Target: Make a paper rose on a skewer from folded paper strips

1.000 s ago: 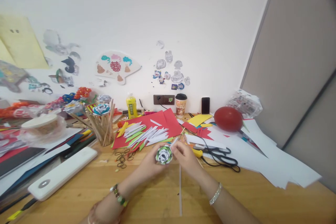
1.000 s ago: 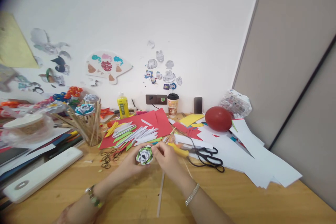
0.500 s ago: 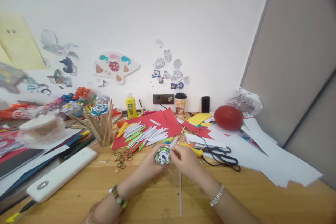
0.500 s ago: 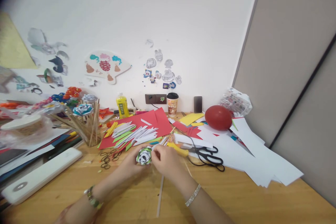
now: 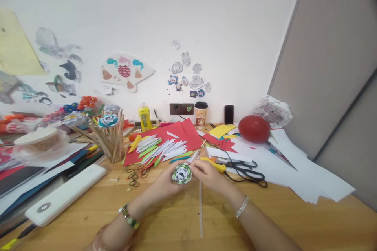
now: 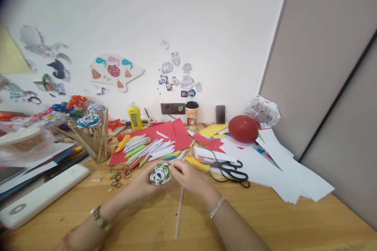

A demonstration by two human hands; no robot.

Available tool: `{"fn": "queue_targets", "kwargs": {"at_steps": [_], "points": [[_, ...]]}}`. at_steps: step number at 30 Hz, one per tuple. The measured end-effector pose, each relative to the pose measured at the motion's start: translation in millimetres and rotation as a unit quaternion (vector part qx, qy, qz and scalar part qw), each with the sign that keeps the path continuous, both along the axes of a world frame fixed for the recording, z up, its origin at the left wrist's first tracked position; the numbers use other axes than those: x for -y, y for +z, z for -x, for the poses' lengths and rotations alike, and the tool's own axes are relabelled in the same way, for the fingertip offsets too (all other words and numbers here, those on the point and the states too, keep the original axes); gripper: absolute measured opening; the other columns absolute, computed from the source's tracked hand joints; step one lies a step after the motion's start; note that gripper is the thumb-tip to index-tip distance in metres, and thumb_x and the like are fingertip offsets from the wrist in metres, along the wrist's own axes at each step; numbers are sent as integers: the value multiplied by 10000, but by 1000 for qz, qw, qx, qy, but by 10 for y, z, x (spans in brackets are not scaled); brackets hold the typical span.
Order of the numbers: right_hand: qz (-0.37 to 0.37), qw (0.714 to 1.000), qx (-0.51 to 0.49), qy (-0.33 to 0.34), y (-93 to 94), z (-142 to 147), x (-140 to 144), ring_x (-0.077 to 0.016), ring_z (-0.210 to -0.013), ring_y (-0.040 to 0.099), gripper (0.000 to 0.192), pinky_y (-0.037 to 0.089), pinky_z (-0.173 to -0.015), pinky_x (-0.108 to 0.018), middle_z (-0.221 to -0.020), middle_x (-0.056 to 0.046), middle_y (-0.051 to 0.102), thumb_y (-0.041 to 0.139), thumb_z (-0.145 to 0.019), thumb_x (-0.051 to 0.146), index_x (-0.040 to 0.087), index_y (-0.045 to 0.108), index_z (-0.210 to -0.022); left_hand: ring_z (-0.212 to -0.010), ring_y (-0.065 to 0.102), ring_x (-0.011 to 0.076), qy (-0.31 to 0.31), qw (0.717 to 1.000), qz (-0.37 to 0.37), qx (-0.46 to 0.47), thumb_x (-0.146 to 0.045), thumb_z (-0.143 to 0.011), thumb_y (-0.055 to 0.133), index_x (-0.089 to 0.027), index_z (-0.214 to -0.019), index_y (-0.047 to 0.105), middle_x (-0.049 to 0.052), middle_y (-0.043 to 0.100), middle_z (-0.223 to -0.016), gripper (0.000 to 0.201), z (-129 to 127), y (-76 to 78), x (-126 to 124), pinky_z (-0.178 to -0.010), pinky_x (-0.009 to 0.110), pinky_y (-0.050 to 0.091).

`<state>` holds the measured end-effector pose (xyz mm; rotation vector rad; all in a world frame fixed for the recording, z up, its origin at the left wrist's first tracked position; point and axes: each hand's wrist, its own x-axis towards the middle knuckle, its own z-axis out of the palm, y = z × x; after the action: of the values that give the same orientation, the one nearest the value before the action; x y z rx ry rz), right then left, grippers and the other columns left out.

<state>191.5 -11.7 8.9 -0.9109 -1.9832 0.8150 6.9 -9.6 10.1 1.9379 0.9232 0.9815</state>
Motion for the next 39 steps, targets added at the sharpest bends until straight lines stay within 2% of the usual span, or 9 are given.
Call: {"fn": "queue_targets", "kwargs": {"at_steps": [9,16,21,25,31,37,39], "points": [[43,997,-46,51,-41,-27,-45,-97,-591,352,271,310,-555,-212,-643,49,359,417,-889,386,189,444,-705,-1032,591,240,2,1000,20,23,-136,-567,700,-186,-1076,584,82,651,-1108,525,-2,45,12,-899,338,467],[8,999,-7,34,-29,-34,-37,-118,-657,414,218,357,-629,-230,-692,32,436,411,-900,325,194,488,-744,-1064,561,243,-2,1000,7,17,-119,-585,668,-197,-1080,578,70,638,-1114,510,15,54,22,-924,336,441],[-2,1000,12,10,1,-33,-25,-115,-642,409,194,342,-600,-220,-684,38,439,406,-895,268,197,472,-727,-1044,542,214,14,998,22,61,-114,-627,637,-210,-1141,485,52,597,-1095,545,1,-3,14,-880,304,439],[-14,1000,15,-10,20,-38,-23,-106,-592,388,256,305,-560,-216,-628,49,412,396,-901,281,194,443,-665,-1022,532,203,-45,994,28,93,-131,-672,626,-212,-1093,507,46,587,-1054,444,0,-17,-26,-900,305,416],[-25,1000,-2,-18,15,-51,-45,-113,-607,425,237,327,-579,-223,-655,37,465,424,-899,345,193,489,-729,-1063,502,198,-101,991,42,70,-129,-743,579,-219,-1173,460,64,534,-1138,455,36,-40,-22,-936,322,385],[-63,997,50,-3,54,-70,-26,-113,-592,424,280,310,-564,-222,-616,38,450,389,-903,272,193,450,-641,-1046,508,198,-131,983,109,69,-107,-676,606,-233,-1160,454,40,540,-1108,523,40,-9,12,-921,318,385],[-87,994,69,-20,70,-73,-13,-116,-599,441,258,302,-560,-222,-619,34,471,402,-896,251,193,470,-653,-1028,510,198,-129,983,113,69,-101,-664,609,-230,-1148,465,34,545,-1087,521,41,-9,3,-910,314,388]]}}
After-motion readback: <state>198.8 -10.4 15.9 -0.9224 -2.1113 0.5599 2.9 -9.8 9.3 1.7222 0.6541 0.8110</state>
